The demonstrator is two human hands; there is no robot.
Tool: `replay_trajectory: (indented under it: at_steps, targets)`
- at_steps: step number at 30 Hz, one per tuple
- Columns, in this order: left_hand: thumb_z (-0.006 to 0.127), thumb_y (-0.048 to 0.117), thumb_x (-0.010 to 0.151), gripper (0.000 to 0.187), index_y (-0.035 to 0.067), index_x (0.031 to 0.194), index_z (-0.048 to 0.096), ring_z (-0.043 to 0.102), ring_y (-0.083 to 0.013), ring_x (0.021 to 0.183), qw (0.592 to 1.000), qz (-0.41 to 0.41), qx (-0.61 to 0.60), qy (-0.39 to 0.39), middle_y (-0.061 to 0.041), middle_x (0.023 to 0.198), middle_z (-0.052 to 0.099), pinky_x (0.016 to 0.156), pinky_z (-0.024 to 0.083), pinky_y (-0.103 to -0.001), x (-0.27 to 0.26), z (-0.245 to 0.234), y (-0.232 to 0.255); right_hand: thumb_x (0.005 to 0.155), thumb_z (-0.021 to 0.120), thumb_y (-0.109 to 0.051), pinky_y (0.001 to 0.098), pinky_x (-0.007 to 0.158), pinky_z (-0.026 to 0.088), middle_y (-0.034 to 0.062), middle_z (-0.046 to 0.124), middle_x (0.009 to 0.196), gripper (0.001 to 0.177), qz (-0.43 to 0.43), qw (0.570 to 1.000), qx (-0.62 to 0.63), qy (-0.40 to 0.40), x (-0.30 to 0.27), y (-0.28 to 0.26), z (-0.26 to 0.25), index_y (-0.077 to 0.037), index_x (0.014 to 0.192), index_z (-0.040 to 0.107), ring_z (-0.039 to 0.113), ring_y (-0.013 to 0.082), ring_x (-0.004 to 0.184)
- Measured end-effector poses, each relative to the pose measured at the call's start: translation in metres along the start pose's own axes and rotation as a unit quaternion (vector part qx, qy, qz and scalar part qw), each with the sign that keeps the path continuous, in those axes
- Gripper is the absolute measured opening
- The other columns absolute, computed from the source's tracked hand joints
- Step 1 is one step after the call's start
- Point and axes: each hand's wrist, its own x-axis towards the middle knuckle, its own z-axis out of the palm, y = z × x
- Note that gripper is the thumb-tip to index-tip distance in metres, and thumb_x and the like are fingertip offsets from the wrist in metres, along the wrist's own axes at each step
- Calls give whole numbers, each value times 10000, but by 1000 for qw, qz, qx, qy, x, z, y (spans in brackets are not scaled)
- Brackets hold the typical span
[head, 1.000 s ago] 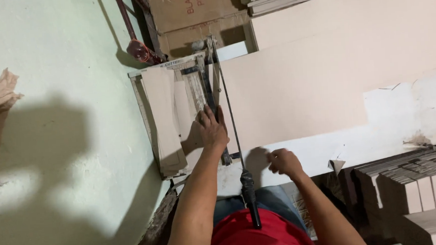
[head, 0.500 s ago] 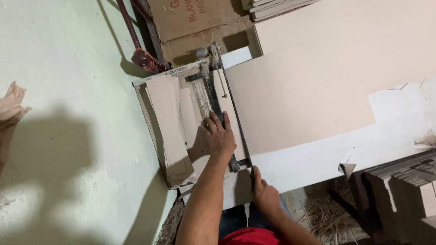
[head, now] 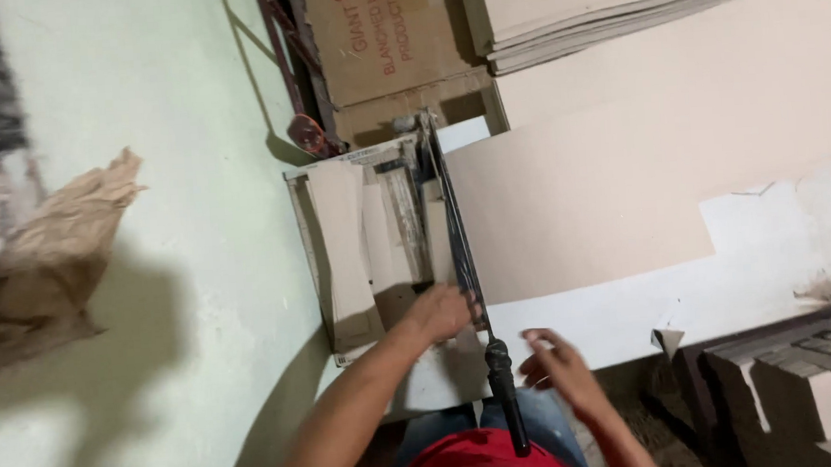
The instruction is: The person uses a manual paper cutter to trim large sheets of paper. They align the paper against the guide, press down the lever to cut, and then remove the trimmed sheets, repeating the process for multiple pieces.
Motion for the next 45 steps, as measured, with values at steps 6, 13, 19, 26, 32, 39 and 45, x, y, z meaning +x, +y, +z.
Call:
replay_trajectory:
  at_steps: [6, 13, 19, 26, 32, 39, 45]
  targets:
    - [581, 253, 1003, 229, 236, 971, 806, 723, -292, 928, 921, -100, 19, -376, 4, 988, 764, 793, 554, -615, -65, -73, -31, 970, 644, -432, 401, 640, 525, 213, 707, 999, 455, 38, 960, 212, 182, 95, 50, -36, -67, 1235, 588, 683, 322, 759]
    - [701, 337, 923, 443, 200, 1332, 598, 615, -353, 993, 910, -209, 99, -344, -133, 1410, 506, 724, 481, -498, -107, -133, -61, 1057, 642, -411, 277, 528, 495, -12, 442, 808, 365, -62, 900, 410, 137, 159, 105, -58, -155, 1008, 387, 591, 217, 576]
    - [497, 444, 1066, 492, 250, 1517, 485, 335, -328, 1463, 890, -300, 133, -317, -82, 1644, 332, 1172, 227, -582, -60, -229, -64, 1020, 704, -317, 389, 647, 561, 218, 714, 945, 356, -50, 930, 347, 114, 138, 114, -40, -45, 998, 474, 690, 285, 700]
    - [642, 470, 974, 855, 162, 1652, 222, 239, -500, 1506, 876, -409, -163, -198, -290, 1581, 350, 1194, 170, -669, 1, -223, -55, 1046, 668, -362, 520, 849, 584, 253, 747, 1090, 411, -43, 961, 246, 118, 142, 56, -29, 27, 1128, 567, 740, 346, 921]
    - [713, 520, 922, 991, 56, 1636, 207, -18, -492, 1556, 824, -463, -126, -301, -308, 1689, -32, 1220, 103, -653, 59, -169, -31, 1021, 641, -578, 543, 799, 598, 199, 767, 937, 574, -10, 988, 115, 101, 147, 63, -34, -10, 1072, 699, 757, 351, 879]
    - [829, 586, 762, 1422, 118, 1619, -204, -24, -495, 1546, 815, -476, -78, -321, -305, 1680, -100, 1180, 130, -701, 63, -80, -39, 836, 215, -749, 224, 453, 497, -61, 658, 591, 834, 19, 947, -320, 8, -31, -63, 39, -316, 1542, 315, 575, 87, 475]
    - [852, 408, 821, 1251, 111, 1655, -31, -52, -543, 1530, 824, -462, -126, -303, -367, 1652, -121, 1184, 91, -717, 64, -111, -40, 945, 582, -386, 512, 509, 510, 118, 711, 662, 911, -93, 895, -431, 64, 70, 110, 83, -171, 1648, 44, 648, 397, 526]
